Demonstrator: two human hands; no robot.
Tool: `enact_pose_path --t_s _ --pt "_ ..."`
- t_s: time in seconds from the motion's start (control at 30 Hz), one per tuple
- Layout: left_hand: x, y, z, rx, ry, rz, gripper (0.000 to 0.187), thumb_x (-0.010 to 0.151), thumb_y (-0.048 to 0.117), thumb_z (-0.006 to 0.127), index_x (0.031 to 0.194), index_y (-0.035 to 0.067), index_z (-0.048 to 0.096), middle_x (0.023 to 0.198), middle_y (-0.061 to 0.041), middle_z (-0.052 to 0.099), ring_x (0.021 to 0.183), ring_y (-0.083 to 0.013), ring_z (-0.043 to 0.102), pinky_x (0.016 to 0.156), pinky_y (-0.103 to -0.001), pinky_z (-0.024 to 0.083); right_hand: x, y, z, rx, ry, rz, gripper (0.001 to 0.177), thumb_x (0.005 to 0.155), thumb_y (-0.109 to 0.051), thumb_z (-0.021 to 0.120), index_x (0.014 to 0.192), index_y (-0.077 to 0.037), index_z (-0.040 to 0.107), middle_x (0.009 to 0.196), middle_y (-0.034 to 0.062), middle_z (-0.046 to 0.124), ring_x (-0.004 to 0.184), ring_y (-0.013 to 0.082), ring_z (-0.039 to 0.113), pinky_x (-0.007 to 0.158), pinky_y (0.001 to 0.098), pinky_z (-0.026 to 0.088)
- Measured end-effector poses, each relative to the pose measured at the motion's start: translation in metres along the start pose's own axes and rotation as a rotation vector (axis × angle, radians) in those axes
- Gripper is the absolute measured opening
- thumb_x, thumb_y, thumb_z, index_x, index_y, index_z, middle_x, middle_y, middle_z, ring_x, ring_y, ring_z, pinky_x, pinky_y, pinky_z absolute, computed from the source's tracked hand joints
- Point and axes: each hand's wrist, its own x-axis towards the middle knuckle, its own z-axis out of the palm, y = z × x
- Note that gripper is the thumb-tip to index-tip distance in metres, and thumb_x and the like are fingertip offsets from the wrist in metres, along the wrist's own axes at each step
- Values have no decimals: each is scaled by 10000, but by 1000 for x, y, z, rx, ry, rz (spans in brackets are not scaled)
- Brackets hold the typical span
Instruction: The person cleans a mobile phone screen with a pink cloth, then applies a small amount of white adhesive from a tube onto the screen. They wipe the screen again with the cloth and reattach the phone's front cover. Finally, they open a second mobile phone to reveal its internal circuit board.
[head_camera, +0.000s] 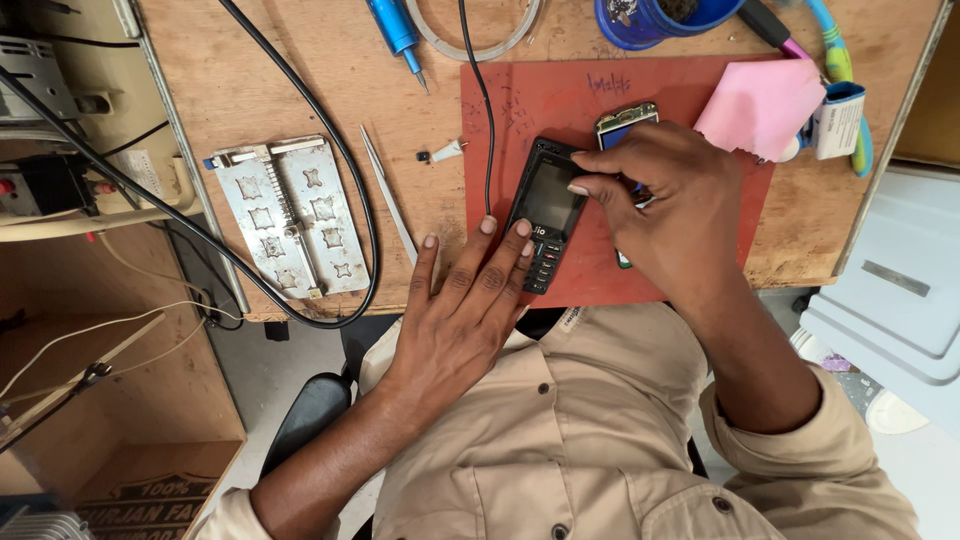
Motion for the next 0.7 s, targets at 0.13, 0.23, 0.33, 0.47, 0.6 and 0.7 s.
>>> enact_pose_path --t_s 0.13,0.23,0.33,0.47,0.6,0.7 --pt "1 1 -5 -10 -19 6 496 1070 295 592 1513 75 564 1630 -54 444 1525 -235 377 1251 -534 247 -1 -6 0 -138 27 -99 278 843 -136 934 1062 -43 791 1030 87 709 927 267 677 795 367 544" --pt "4 1 -8 6 -29 9 497 1062 271 572 1515 67 549 1625 -63 441 1522 -234 374 1241 -524 266 -2 -9 2 -183 45 -121 281 870 -135 925 1101 -48 790 1085 68 692 1006 247 682 833 354 556" --pt "6 1 -11 -54 -45 8 494 1044 232 557 1499 40 546 1613 -95 451 1519 -258 382 1237 -513 288 -2 -9 3 -165 34 -107 270 893 -143 921 1092 -33 776 1077 76 676 1007 229 679 865 351 565" --pt "10 0 -14 -129 -46 10 497 1033 182 551 1498 7 539 1601 -120 462 1526 -278 384 1243 -470 339 -4 -13 3 -212 33 -101 314 870 -179 926 1118 -52 779 1096 72 668 1047 249 663 850 360 553" --pt "12 -1 -12 -165 -46 0 508 1002 153 562 1487 4 542 1592 -126 468 1521 -287 391 1235 -457 364 -5 -18 3 -267 49 -121 309 874 -192 913 1135 -80 789 1114 61 642 1032 240 645 848 361 541" --pt "11 0 -12 -185 -40 -7 503 995 159 565 1475 10 549 1589 -125 467 1512 -296 396 1225 -464 368 -6 -19 4 -265 21 -116 290 903 -165 899 1168 -107 798 1120 48 632 979 221 633 795 348 523"
